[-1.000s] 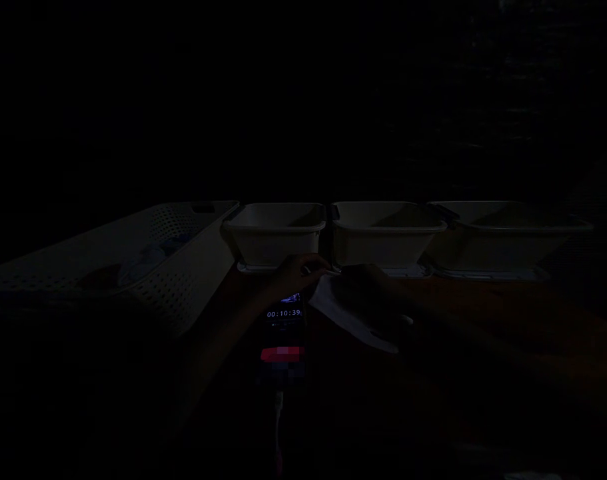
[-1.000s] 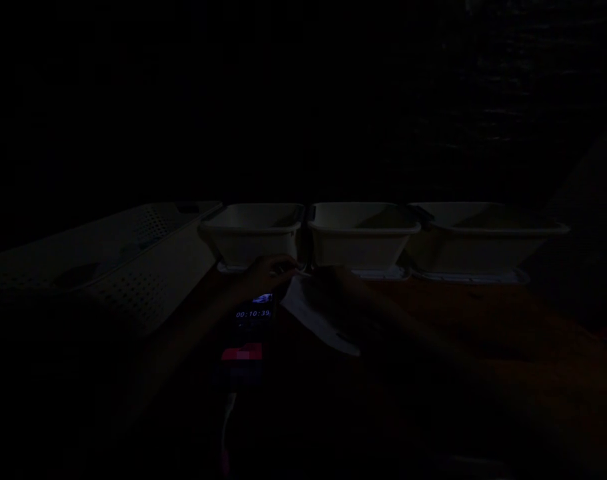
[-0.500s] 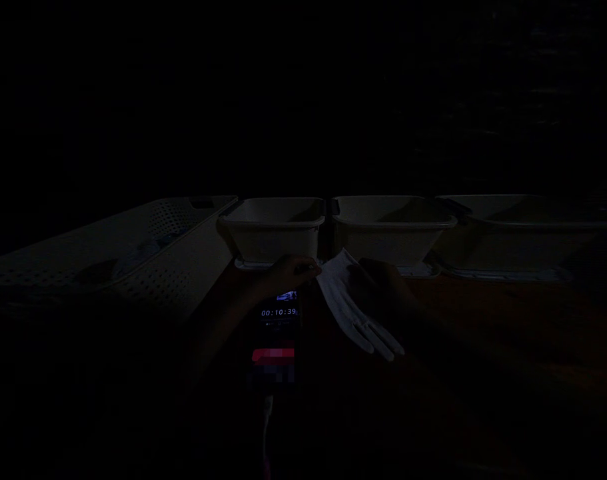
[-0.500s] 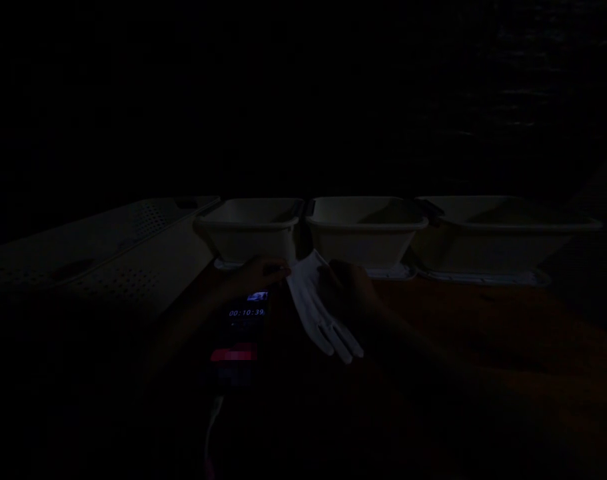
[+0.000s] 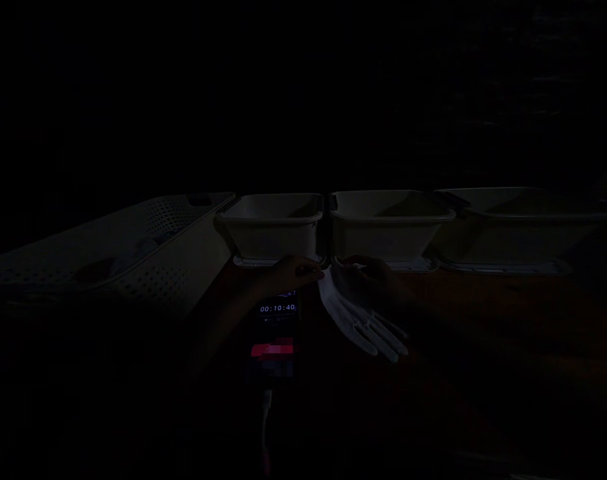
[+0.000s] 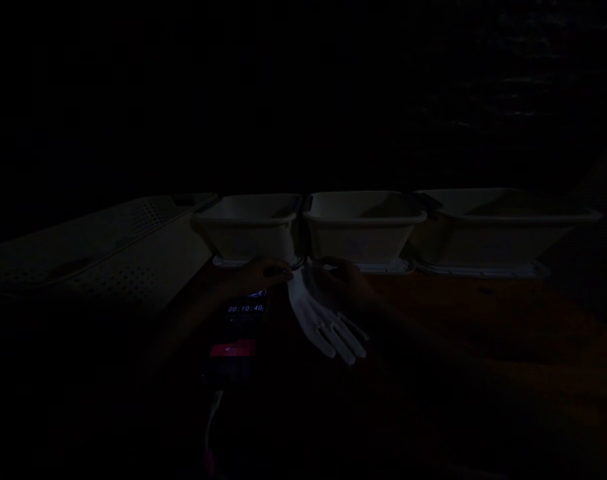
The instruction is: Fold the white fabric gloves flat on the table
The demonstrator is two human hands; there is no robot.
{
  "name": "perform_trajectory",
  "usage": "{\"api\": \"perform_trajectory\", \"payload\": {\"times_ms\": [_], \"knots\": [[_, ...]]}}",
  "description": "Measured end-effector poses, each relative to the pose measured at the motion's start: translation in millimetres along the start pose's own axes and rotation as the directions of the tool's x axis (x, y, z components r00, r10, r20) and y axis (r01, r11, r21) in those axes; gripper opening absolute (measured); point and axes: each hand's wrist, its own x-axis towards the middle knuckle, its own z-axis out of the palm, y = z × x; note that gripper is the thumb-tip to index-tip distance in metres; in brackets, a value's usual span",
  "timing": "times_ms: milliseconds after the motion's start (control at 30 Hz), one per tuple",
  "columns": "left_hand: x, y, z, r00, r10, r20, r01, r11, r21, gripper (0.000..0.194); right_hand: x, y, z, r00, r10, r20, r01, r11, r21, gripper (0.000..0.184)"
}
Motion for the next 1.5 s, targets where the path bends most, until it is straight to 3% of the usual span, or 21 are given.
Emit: {"api": "perform_trajectory", "payload": {"times_ms": [100,233,333,400,533,667,933,1267,1500], "knots": [[4.1,-5.3,-2.4,0.998,-0.001,-0.06,-0.002,0.999,-0.052,0.029,0.9,1.5,-1.4,1.0,0.001,0.002,-0.001,0.994,0.112,0.033],[9.3,-9.6,-4.9,0.988,0.006,-0.156,-0.036,0.982,-0.188,0.03,0.8,-0.5,0.1,0.991,0.08,-0.103,-0.053,0.968,0.245,0.03],[9.4,-9.1,-4.5,0.991,-0.001,-0.136,-0.031,0.971,-0.238,0.032,1.4,-1.4,2.8,0.958,0.197,-0.207,-0.129,0.945,0.3,0.034],[8.1,-8.0,-3.4,0.995,0.002,-0.098,-0.026,0.97,-0.241,0.032,2.6,-0.2,3.5,0.953,0.22,-0.209,-0.155,0.945,0.286,0.04],[6.0,-8.0,-1.5,0.999,0.011,-0.045,-0.022,0.968,-0.251,0.032,3.5,1.6,1.8,0.986,0.13,-0.106,-0.108,0.975,0.192,0.041],[7.1,-11.5,-0.4,0.998,-0.004,-0.06,-0.009,0.975,-0.224,0.034,-1.2,-3.1,1.6,0.993,0.093,-0.072,-0.083,0.987,0.139,0.04],[9.2,-18.3,-1.5,0.994,-0.04,-0.104,0.018,0.978,-0.207,0.036,-1.7,-2.4,4.0,0.992,0.079,-0.103,-0.052,0.968,0.245,0.039],[5.4,-3.5,2.5,0.997,-0.063,-0.044,0.053,0.975,-0.214,0.031,0.6,-2.6,2.7,0.989,0.094,-0.111,-0.077,0.986,0.15,0.044],[5.0,-8.2,-0.8,0.994,-0.069,-0.088,0.054,0.987,-0.153,0.032,-0.9,-5.4,4.6,0.984,0.083,-0.159,-0.058,0.986,0.155,0.043]]}}
